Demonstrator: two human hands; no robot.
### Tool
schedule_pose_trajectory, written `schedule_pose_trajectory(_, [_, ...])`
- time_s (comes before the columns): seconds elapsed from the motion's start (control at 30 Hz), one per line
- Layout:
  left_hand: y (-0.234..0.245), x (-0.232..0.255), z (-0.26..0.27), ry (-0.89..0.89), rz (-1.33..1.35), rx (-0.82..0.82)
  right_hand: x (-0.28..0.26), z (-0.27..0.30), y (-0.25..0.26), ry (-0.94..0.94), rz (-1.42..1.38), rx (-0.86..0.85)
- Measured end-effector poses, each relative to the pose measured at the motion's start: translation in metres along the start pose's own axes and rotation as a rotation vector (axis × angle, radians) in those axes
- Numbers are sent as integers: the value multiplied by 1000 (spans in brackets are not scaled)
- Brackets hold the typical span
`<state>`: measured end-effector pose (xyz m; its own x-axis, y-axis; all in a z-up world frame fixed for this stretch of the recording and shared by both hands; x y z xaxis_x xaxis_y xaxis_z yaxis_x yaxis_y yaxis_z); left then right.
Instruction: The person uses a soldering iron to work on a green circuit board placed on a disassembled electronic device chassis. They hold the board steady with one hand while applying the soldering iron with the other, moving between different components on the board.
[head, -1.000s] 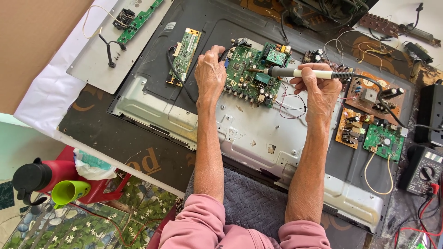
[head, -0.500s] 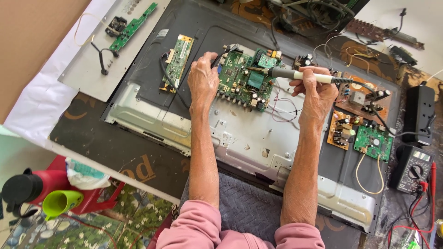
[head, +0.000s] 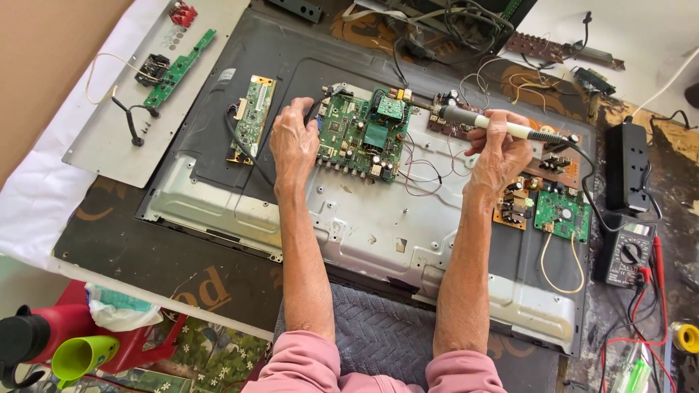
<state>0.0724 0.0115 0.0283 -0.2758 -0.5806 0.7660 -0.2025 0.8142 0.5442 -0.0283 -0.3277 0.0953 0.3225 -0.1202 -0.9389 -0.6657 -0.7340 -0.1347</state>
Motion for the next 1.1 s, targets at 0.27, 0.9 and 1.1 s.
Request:
schedule_pose_trajectory(0.27, [1,6,0,-21,-43,-12,0,1,-1,-26,-30,4])
schedule_pose_trajectory(0.9, [9,1,-1,-197,-102,-64,18,0,-2,-106,-135,86])
schedule_pose_trajectory(1.1, [9,37,5,-138,-70,-98,15,-2,5,-164,-78,-10])
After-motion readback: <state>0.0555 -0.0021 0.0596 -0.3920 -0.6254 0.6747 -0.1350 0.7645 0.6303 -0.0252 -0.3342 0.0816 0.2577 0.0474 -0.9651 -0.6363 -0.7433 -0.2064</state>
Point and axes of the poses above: each hand's wrist, its own z-axis away from the middle knuckle, its own y-axis out of the back of the hand, x = y × z, the point moved 8 cm from there along -z, towards the middle knuckle, and after that the axes turned 8 degrees about -y, right-handed, at the moved point
